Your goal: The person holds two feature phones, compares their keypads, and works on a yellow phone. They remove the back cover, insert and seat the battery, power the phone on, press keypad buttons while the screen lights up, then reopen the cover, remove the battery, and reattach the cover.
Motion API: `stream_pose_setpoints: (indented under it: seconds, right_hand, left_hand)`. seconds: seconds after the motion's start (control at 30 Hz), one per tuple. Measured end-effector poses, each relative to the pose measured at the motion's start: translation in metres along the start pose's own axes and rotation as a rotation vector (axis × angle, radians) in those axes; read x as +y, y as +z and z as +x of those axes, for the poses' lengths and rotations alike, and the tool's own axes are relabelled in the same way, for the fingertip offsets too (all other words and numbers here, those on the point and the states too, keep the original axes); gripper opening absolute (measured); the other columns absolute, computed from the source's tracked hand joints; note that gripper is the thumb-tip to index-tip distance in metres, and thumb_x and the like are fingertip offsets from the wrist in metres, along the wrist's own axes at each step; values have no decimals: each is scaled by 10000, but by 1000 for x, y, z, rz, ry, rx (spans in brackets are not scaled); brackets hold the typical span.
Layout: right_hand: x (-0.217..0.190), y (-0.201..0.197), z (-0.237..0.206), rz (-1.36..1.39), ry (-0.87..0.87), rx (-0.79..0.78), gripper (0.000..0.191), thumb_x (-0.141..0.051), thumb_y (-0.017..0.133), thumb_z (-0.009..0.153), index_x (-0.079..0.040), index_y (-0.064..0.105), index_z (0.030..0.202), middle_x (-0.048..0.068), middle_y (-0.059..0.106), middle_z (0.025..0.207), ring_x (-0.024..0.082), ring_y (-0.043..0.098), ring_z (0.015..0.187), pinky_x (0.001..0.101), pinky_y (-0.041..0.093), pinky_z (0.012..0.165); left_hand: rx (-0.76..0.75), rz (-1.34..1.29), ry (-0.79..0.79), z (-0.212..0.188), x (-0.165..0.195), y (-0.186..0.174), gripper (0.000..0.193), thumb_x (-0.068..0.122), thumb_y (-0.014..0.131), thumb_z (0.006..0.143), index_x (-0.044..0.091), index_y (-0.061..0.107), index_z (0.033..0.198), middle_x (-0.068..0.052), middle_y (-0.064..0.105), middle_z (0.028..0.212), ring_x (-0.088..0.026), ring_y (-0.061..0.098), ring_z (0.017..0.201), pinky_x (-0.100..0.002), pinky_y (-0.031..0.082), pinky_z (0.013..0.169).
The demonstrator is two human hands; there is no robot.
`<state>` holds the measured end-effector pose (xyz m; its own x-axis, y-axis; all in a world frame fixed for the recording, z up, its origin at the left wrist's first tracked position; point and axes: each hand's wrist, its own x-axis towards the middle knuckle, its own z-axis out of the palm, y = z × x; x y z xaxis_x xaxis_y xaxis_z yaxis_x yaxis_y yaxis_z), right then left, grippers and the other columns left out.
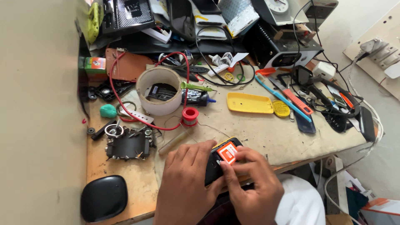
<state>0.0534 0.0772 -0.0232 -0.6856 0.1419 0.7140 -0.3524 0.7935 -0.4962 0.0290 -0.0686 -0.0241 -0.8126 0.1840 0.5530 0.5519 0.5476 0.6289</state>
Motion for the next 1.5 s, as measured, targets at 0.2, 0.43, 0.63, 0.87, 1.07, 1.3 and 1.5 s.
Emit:
stream_pose_setpoints:
  seconds: [0.2,0.43,0.63,0.87,1.07,1.3,1.5]
  right_hand:
    - [1,0,2,-13,-37,-40,242,-100,851,720,-41,705,904,108,714,1020,286,708,1032,391,565,900]
    - [-1,0,9,-16,-37,-70,204,-81,851,687,-76,700,824,80,661,927,291,656,1041,402,544,889]
    - [-2,1,11,-58,-55,-114,191,-90,816,723,-91,671,847,115,664,1036,311,606,999,430,487,887]
    - [4,-1,9,-48,-56,-90,320,-133,798,774,-64,641,1043,126,668,1052,318,627,1044,426,514,926]
    - [8,1,4,-45,-47,-51,333,-150,830,735,-69,657,1007,142,645,1053,318,647,1052,413,540,911]
    - [9,1,4,6,27,-91,357,-178,876,712,-58,632,944,186,632,1146,288,667,1056,387,557,872]
    - [10,3,6,-29,31,-92,350,-181,881,720,-53,604,892,179,650,1114,303,671,1061,389,553,867]
  left_hand:
    - [-3,35,30,-2,-3,2,712,204,871,563,26,614,1202,-122,645,1188,-312,579,1121,-469,411,951]
    - [-21,0,-17,-1,-2,1,577,187,879,566,64,657,1085,-76,655,1095,-287,590,1068,-453,422,924]
    - [24,5,21,-3,0,-1,530,166,855,575,79,655,1059,-57,660,1090,-275,595,1054,-440,427,924]
    - [0,20,-17,-3,1,-1,542,200,867,606,64,625,1071,-68,649,1046,-286,587,1017,-445,424,901]
    - [28,30,12,-2,0,1,535,181,854,606,60,623,1073,-68,660,1078,-282,595,1021,-443,430,903]
    - [47,36,32,-7,-4,5,589,182,863,560,48,647,1092,-70,681,1169,-277,610,1050,-443,443,917]
    - [10,-6,7,-9,-9,7,595,164,881,516,69,635,1049,-74,689,1173,-290,621,1046,-456,437,893]
